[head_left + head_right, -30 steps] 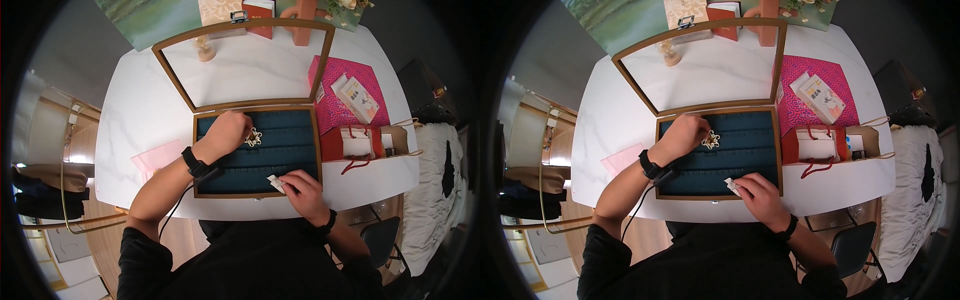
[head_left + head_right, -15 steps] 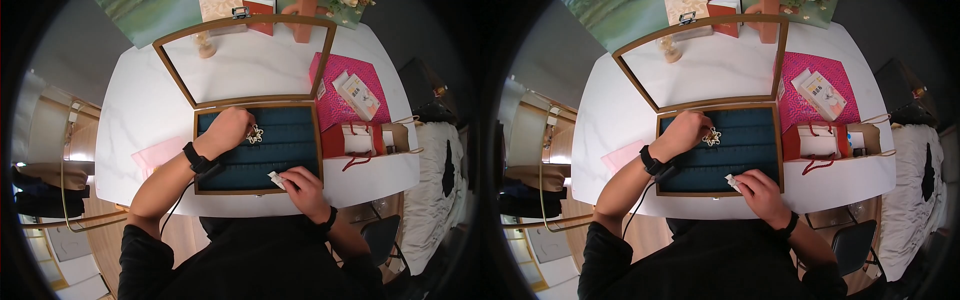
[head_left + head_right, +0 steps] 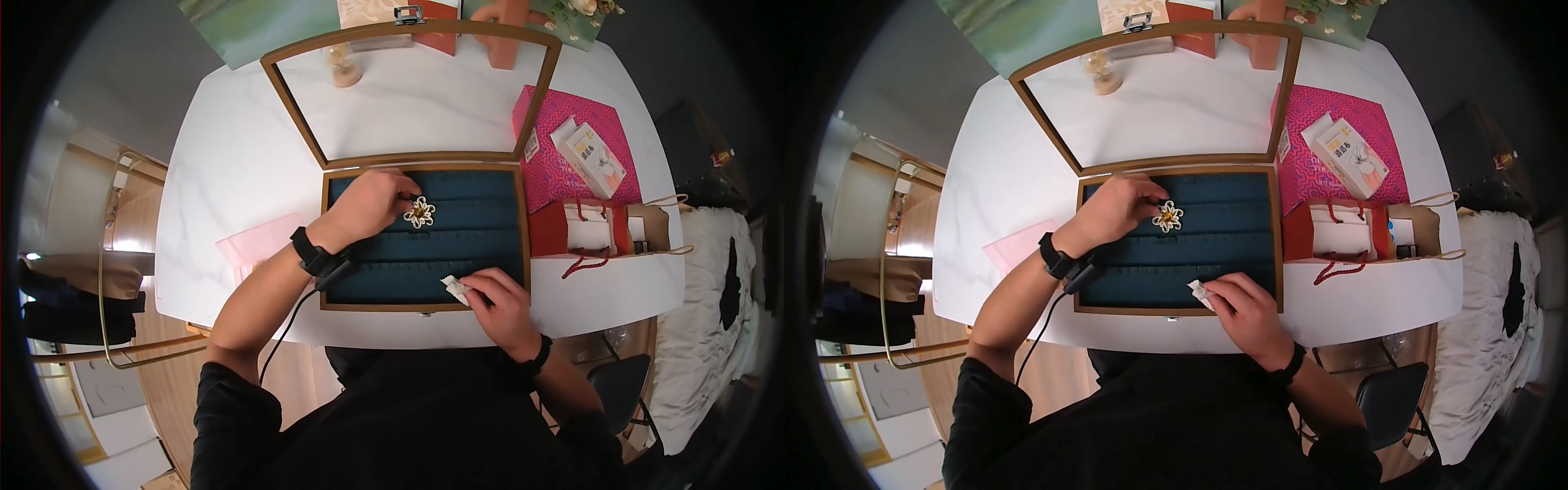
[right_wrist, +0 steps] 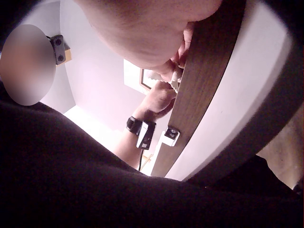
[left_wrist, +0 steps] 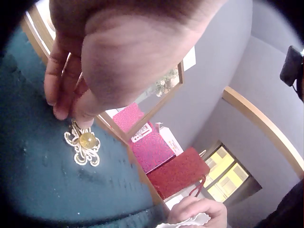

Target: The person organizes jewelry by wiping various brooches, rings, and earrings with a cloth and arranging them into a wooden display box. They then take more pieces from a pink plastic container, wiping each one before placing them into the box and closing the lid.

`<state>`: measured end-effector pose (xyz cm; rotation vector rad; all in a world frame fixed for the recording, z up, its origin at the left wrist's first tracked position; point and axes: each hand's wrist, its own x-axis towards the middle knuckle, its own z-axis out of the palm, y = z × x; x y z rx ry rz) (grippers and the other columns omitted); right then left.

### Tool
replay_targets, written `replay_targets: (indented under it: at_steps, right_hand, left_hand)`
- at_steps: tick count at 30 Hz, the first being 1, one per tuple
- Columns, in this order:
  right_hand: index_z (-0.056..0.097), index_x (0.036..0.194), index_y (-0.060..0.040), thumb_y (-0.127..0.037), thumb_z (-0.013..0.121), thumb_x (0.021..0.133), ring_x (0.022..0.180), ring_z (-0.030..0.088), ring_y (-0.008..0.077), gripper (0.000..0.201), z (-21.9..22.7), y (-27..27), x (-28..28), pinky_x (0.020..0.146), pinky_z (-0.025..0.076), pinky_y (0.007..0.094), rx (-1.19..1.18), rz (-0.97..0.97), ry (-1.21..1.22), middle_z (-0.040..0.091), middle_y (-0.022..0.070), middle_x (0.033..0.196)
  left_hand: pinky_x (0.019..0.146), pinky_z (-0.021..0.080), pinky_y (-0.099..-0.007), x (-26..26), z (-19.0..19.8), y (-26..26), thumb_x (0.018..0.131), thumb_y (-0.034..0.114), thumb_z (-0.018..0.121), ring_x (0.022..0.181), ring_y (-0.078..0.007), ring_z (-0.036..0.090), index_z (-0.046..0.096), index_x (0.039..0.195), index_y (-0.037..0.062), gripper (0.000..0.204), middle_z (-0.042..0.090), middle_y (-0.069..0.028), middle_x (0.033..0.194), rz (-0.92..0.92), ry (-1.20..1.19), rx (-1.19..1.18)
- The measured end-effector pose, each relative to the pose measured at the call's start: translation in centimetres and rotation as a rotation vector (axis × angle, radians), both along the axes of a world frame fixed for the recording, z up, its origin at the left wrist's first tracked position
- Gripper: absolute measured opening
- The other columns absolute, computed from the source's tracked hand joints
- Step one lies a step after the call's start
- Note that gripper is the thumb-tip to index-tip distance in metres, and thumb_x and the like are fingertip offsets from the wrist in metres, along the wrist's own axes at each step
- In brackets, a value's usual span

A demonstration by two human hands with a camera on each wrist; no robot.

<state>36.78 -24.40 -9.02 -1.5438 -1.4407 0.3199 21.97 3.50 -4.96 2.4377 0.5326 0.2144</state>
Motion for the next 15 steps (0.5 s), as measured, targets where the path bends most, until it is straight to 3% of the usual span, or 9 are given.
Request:
replay_targets:
  at_steps: [8,15]
  right_hand:
    - [0.077,0.111,-0.0004,0.003,0.079,0.094,0.09,0.075,0.0289,0.018,-0.1,-0.2,0.02,0.077,0.062,0.0358,-0.009,0.0,0.009,0.074,0.0124,0.106]
    - [0.077,0.111,-0.0007,0.003,0.079,0.093,0.09,0.075,0.0287,0.018,-0.03,-0.25,0.11,0.077,0.062,0.0359,-0.015,0.006,-0.002,0.074,0.0122,0.106]
  left_hand:
    - [0.082,0.059,-0.0415,0.42,-0.44,-0.83,0.092,-0.001,0.078,0.091,-0.0331,0.075,0.081,0.111,0.002,0.02,0.077,-0.014,0.101,-0.073,-0.037,0.117]
    - [0.082,0.059,-0.0403,0.46,-0.77,-0.72,0.091,-0.004,0.077,0.09,-0.0318,0.076,0.079,0.112,0.0008,0.021,0.077,-0.0146,0.1,-0.027,-0.023,0.038]
